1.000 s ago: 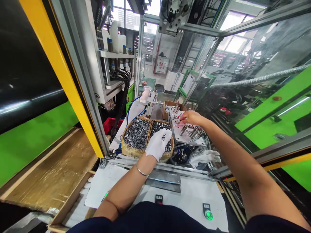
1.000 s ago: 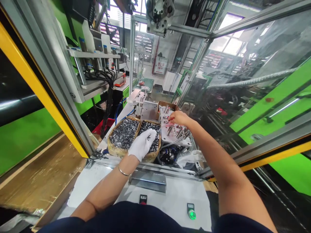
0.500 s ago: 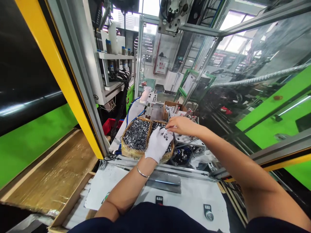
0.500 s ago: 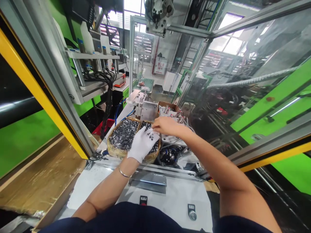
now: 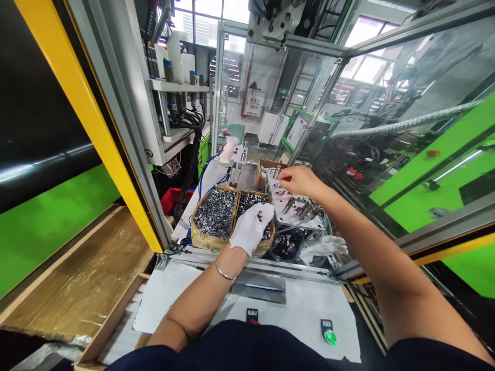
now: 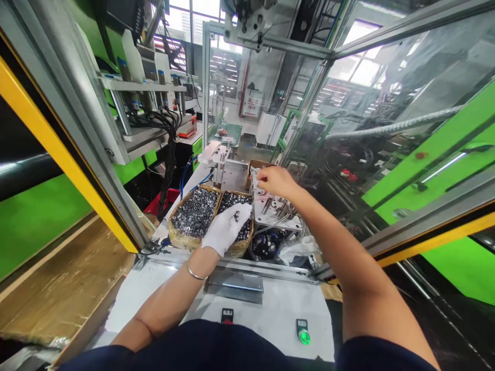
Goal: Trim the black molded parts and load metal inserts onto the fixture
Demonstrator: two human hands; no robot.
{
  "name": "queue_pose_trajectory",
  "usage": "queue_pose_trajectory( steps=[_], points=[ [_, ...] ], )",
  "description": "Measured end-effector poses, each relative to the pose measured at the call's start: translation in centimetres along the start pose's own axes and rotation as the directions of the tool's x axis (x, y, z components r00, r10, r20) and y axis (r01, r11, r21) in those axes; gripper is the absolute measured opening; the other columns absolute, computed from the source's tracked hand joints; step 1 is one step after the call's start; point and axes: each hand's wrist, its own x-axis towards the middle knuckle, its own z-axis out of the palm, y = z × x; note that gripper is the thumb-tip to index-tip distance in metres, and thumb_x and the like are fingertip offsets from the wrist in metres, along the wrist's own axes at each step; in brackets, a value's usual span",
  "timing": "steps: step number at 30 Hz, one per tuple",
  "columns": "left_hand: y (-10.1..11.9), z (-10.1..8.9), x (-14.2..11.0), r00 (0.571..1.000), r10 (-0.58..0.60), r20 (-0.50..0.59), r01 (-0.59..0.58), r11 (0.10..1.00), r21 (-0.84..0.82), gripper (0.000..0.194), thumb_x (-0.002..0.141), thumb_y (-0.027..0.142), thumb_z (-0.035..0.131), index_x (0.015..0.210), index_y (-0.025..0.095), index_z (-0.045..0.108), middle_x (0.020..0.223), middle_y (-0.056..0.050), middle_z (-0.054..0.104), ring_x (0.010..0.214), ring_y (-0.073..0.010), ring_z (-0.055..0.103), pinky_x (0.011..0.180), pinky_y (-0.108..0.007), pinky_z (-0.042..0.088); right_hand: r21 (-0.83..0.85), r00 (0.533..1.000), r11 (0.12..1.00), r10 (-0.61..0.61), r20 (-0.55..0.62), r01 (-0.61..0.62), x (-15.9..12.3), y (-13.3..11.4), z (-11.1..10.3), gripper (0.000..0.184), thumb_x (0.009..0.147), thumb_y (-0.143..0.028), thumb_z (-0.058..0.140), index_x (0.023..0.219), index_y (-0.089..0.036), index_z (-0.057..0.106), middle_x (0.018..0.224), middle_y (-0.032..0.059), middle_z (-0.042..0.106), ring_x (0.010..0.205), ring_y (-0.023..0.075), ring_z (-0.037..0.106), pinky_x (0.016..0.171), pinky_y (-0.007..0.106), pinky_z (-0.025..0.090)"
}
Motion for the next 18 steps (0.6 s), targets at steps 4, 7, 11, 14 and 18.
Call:
queue_pose_trajectory(
  steps=[4,7,11,14,18],
  points=[
    [-0.1,0.1,0.0,0.999,0.009,-0.036,-0.01,1.0,-0.017,0.007,0.09,0.012,0.056,0.085,0.01,0.062,0.088,-0.012,0.071,0.083,-0.0145,0.071,0.074,-0.023,0.06,-0.119,0.967,0.98,0.178,0.181,-0.158,1.2,4.6,0.5,0.028,0.077,-0.023,0.057,0.096,-0.021,0.078,0.098,0.0015,0.076,0.089,0.0188,0.067,0.07,0.023,0.044],
    [0.1,0.2,-0.1,0.998,-0.039,-0.043,0.04,0.999,0.031,0.014,0.09,0.022,0.062,0.082,0.01,0.061,0.068,-0.002,0.062,0.05,-0.0037,0.057,0.044,-0.011,0.045,-0.13,0.947,0.98,0.182,0.263,-0.152,1.3,5.9,1.4,0.028,0.078,-0.02,0.056,0.093,-0.021,0.079,0.09,0.0005,0.077,0.084,0.0166,0.068,0.067,0.021,0.044],
    [0.5,0.4,-0.2,0.996,-0.069,-0.05,0.073,0.994,0.084,0.012,0.089,0.023,0.064,0.086,0.011,0.063,0.055,0.006,0.048,0.036,0.0014,0.034,0.032,-0.009,0.021,-0.135,0.926,0.98,0.182,0.329,-0.145,1.7,6.0,2.0,0.027,0.079,-0.021,0.056,0.092,-0.018,0.08,0.082,0.0022,0.076,0.079,0.0157,0.068,0.064,0.02,0.044],
    [0.6,0.5,-0.4,0.995,-0.081,-0.051,0.085,0.992,0.089,0.004,0.086,0.014,0.065,0.084,0.011,0.062,0.058,0.005,0.051,0.04,0.0009,0.04,0.035,-0.009,0.024,-0.141,0.912,0.978,0.194,0.362,-0.153,2.1,5.8,2.2,0.027,0.079,-0.02,0.057,0.091,-0.016,0.08,0.078,0.0046,0.076,0.075,0.0165,0.068,0.062,0.021,0.043],
    [0.6,0.6,-0.6,0.997,-0.071,-0.022,0.073,0.992,0.103,0.011,0.08,0.013,0.072,0.081,0.011,0.061,0.063,0.001,0.058,0.043,0.0009,0.042,0.037,-0.009,0.026,-0.145,0.899,0.975,0.214,0.382,-0.171,2.4,5.4,2.4,0.026,0.077,-0.016,0.057,0.089,-0.018,0.08,0.077,0.0055,0.076,0.075,0.0165,0.068,0.061,0.021,0.044]
  ],
)
